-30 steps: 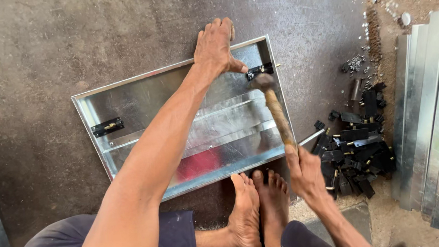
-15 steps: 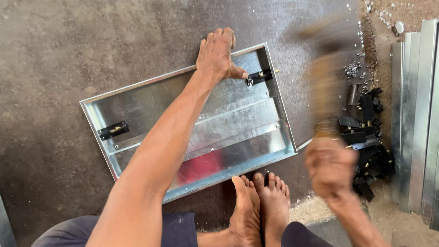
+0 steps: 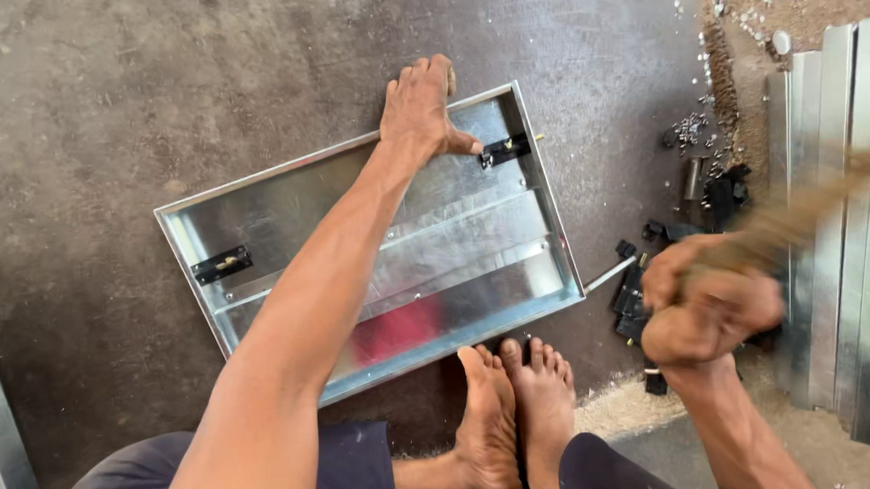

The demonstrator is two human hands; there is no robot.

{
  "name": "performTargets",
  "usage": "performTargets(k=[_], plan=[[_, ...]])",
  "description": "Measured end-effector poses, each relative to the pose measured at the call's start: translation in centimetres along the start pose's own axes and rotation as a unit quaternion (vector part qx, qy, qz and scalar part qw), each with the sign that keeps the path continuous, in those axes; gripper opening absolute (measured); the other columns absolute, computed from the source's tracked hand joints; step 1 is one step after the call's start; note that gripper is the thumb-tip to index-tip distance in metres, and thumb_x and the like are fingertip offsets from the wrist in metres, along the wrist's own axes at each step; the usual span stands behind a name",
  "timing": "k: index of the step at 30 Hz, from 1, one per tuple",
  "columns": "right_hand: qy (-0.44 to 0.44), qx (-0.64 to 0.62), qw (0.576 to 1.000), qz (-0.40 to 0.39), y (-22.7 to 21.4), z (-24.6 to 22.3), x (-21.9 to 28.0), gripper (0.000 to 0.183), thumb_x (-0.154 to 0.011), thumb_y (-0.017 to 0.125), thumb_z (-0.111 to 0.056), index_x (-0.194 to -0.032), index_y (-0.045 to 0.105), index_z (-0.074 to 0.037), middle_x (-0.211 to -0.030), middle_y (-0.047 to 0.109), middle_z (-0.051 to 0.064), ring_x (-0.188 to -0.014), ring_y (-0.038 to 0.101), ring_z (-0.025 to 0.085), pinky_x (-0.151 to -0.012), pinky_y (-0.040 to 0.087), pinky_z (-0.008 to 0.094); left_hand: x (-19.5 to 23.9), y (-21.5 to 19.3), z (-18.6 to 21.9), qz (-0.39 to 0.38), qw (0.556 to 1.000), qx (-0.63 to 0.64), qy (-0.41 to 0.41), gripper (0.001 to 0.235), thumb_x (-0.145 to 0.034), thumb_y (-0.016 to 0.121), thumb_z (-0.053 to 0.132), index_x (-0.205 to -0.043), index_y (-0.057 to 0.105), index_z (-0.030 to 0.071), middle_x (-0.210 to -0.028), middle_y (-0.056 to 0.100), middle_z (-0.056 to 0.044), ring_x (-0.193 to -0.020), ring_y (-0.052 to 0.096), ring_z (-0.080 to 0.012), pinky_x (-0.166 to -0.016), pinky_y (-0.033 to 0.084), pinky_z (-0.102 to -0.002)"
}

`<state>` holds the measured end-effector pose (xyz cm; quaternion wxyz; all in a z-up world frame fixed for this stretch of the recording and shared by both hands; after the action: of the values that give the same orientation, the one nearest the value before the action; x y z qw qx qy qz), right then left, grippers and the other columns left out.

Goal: The person assembles metal boxes on a floor by hand and using a hammer. The person positions black hinges and small components onto the metal trays and hammers them into place, occasionally stacking the completed trays to the side.

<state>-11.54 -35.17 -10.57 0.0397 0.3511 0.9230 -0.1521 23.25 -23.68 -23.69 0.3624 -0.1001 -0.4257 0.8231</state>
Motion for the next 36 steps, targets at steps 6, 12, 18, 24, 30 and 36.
performTargets(k=[6, 12, 18, 24, 30, 36], plan=[[0.153, 0.348, 0.899, -0.215, 4.9, 6.1, 5.1, 0.045, -0.108, 0.042, -0.040, -0.109, 0.067, -0.003, -0.066, 0.052, -0.001, -0.059, 0.050, 0.011, -0.048, 0.041, 0.027, 0.5, -1.3, 0.9, 0.020, 1.000, 0.012, 0.016, 0.090, -0.038, 0.105, 0.047, -0.103, 0.054, 0.012, -0.107, 0.060, -0.010, -0.109, 0.056, -0.0330, -0.091, 0.043, -0.046], [0.063, 0.018, 0.998, -0.023, -0.7, 2.5, 1.4, 0.041, -0.098, 0.056, -0.043, -0.095, 0.057, -0.002, -0.076, 0.058, 0.003, -0.061, 0.056, 0.008, -0.046, 0.045, 0.027, 0.5, -0.9, 1.1, -0.008, 1.000, 0.015, -0.018, 0.088, -0.038, 0.105, 0.040, -0.103, 0.053, 0.013, -0.106, 0.060, -0.008, -0.109, 0.055, -0.0310, -0.092, 0.042, -0.044], [0.194, 0.353, 0.890, -0.213, 4.8, 8.4, 5.0, 0.059, -0.108, 0.039, -0.051, -0.073, 0.051, -0.005, -0.062, 0.047, 0.004, -0.057, 0.044, 0.017, -0.052, 0.037, 0.033, 0.3, -0.9, -0.4, 0.000, 1.000, 0.007, -0.022, 0.091, -0.034, 0.104, 0.043, -0.103, 0.053, 0.013, -0.109, 0.060, -0.007, -0.111, 0.056, -0.0296, -0.094, 0.043, -0.043], [0.281, 0.325, 0.900, -0.076, -3.5, 7.5, 8.6, 0.057, -0.098, 0.036, -0.053, -0.081, 0.066, -0.007, -0.054, 0.050, 0.008, -0.046, 0.047, 0.020, -0.039, 0.042, 0.043, 3.5, -2.0, 4.6, 0.101, 0.987, -0.090, 0.080, 0.043, -0.076, 0.079, 0.024, -0.110, 0.056, 0.013, -0.104, 0.068, -0.010, -0.106, 0.065, -0.0322, -0.092, 0.052, -0.045], [0.250, 0.529, 0.803, -0.112, -6.7, 9.1, 2.8, 0.049, -0.109, 0.053, -0.050, -0.100, 0.067, -0.004, -0.073, 0.067, 0.016, -0.066, 0.067, 0.029, -0.064, 0.055, 0.045, 4.2, 3.0, 4.1, 0.021, 0.992, 0.058, -0.112, 0.047, -0.084, 0.069, 0.036, -0.109, 0.052, -0.001, -0.089, 0.070, -0.027, -0.083, 0.071, -0.0452, -0.077, 0.058, -0.055], [-0.105, 0.426, 0.887, -0.142, 2.8, 0.1, 2.4, 0.031, -0.100, 0.065, -0.026, -0.121, 0.066, -0.004, -0.120, 0.068, 0.014, -0.119, 0.060, 0.031, -0.105, 0.048, 0.045, 8.1, 1.7, 3.9, 0.047, 0.986, 0.137, -0.081, 0.045, -0.094, 0.060, 0.036, -0.117, 0.046, -0.001, -0.080, 0.069, -0.026, -0.077, 0.070, -0.0454, -0.071, 0.056, -0.054]])
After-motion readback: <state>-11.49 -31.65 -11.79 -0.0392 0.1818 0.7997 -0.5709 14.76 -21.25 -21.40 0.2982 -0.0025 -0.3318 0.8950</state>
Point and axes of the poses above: each hand's wrist, its own x-axis away from the middle knuckle, its own y-axis out of the palm, z = x × y, the point moved 10 cm from there along -x, towards the middle knuckle
